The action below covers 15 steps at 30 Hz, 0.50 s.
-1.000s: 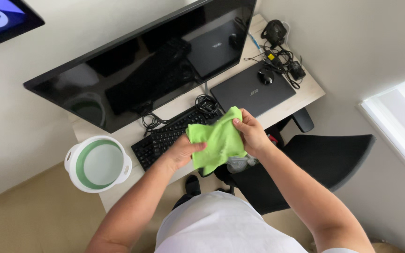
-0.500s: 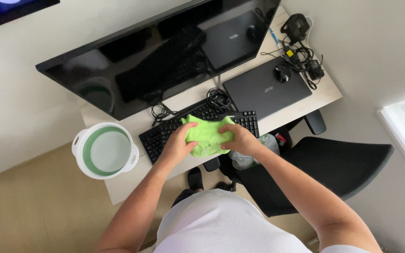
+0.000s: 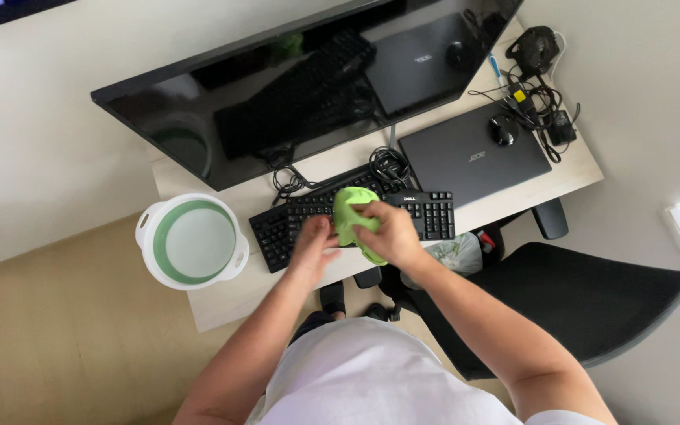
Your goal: The person cleans a keyboard and its cable using a cloth, wiping the keys, the back of the device, and the length of the wire.
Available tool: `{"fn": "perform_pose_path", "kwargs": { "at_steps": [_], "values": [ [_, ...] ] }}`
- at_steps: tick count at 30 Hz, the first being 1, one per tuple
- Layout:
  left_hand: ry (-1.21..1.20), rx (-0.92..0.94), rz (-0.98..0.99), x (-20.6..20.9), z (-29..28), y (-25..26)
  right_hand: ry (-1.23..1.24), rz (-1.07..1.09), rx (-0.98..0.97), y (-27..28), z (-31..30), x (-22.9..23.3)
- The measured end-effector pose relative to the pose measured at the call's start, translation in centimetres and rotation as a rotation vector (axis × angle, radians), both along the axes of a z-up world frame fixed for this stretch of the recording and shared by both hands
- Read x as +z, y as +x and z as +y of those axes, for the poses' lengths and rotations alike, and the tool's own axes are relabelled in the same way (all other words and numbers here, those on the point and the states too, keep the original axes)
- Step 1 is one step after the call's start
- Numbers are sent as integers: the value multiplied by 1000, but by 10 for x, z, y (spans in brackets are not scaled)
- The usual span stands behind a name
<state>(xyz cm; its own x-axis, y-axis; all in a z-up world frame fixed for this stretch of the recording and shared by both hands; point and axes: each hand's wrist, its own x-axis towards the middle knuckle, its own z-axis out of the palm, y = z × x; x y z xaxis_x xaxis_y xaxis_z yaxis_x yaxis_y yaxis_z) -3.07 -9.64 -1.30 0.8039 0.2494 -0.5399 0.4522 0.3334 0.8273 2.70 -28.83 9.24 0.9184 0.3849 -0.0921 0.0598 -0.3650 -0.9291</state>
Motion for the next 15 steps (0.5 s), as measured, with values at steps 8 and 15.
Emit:
{"fn": "perform_pose_path", "kwargs": {
  "at_steps": [8, 15],
  "values": [
    [-709, 76, -234, -13, 15, 18, 11, -598, 337, 10, 14, -28],
    [-697, 69, -279, 10, 58, 24, -363, -298, 179, 82, 7, -168]
  ]
}}
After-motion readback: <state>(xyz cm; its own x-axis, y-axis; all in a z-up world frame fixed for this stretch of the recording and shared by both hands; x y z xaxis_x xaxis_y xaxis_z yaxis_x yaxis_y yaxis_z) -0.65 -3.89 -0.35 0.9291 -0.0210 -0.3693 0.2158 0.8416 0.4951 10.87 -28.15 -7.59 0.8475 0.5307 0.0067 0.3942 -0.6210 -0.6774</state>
